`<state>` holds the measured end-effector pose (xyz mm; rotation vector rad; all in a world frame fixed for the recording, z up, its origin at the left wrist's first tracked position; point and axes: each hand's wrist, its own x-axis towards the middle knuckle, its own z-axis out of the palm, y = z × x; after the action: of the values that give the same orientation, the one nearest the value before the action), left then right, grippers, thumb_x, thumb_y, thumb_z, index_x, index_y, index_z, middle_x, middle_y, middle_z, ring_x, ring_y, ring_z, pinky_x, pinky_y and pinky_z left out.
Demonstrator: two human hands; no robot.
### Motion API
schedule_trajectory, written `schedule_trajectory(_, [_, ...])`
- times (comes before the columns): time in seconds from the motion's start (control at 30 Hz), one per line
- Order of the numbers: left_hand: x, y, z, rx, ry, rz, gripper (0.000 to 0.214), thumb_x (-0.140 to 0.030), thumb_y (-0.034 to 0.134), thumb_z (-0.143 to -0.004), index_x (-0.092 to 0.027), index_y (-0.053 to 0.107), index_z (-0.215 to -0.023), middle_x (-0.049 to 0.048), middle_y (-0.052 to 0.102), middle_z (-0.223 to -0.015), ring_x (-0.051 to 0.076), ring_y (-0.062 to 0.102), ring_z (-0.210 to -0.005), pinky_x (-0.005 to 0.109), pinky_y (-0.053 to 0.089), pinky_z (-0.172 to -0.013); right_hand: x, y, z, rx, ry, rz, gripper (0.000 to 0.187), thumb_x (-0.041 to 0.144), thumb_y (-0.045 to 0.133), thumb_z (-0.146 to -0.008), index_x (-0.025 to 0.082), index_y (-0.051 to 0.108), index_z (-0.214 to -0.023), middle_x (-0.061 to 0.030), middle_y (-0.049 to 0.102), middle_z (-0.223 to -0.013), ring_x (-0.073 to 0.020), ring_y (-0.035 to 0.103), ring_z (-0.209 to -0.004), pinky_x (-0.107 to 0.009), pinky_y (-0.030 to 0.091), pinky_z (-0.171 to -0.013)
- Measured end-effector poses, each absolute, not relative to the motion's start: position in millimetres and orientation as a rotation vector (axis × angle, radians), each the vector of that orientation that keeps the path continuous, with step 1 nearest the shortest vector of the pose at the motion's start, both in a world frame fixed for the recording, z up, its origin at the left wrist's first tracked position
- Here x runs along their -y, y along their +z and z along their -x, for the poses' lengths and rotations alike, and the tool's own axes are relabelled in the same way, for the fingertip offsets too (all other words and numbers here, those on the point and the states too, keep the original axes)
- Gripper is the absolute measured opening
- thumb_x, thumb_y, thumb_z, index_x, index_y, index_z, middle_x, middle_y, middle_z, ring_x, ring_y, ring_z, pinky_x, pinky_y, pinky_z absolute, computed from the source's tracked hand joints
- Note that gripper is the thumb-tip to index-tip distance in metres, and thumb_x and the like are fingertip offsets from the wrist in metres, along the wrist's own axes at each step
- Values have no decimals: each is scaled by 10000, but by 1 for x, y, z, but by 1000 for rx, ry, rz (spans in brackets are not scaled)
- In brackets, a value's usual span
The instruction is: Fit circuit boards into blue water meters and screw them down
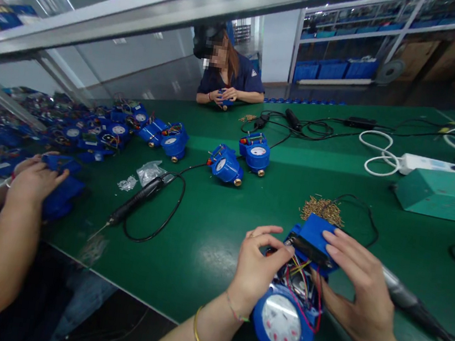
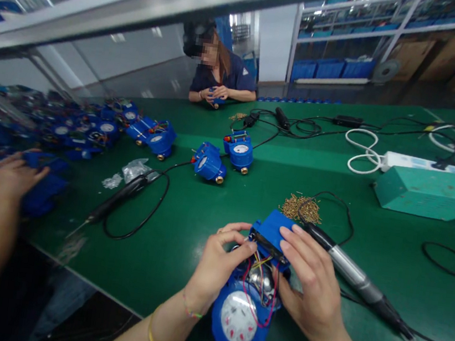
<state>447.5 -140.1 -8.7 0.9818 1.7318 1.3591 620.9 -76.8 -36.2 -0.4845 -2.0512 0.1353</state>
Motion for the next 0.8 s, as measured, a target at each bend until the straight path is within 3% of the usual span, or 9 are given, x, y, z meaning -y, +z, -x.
schedule_trajectory(0.23, [139,-6,-443,-1707,1323,-978,164,-119,740,-736,-209,724,-600,64,756,-1083,254,654,-1113,434,378,-1052,77,-32,-620,2068,66,419,572,33,665,-856,107,476,-1391,-191,596,-1295,-289,509,-1324,-433,463,-1053])
schedule_trajectory(0.5, [138,3,-435,-1737,1210,-1166,155,-133,732,-762,-211,714,-629,54,766,-1070,242,629,-1124,398,405,-1014,76,-35,-623,2084,75,415,673,36,700,-841,132,442,-1456,-194,589,-1313,-318,513,-1317,-465,468,-1033])
schedule_trajectory(0.67, [140,-3,-433,-1679,1191,-1168,83,-185,694,-796,-211,713,-720,58,748,-1096,252,618,-1123,411,383,-1023,78,-34,-623,2068,85,431,617,31,679,-851,101,466,-1426,-214,589,-1307,-333,530,-1294,-488,472,-1017])
schedule_trajectory(0.8, [139,-4,-431,-1577,1179,-1098,123,-171,657,-774,-199,679,-656,69,725,-1146,248,601,-1154,404,318,-1080,78,-37,-623,2058,115,447,583,46,687,-849,89,485,-1394,-215,594,-1301,-325,539,-1283,-483,472,-1015])
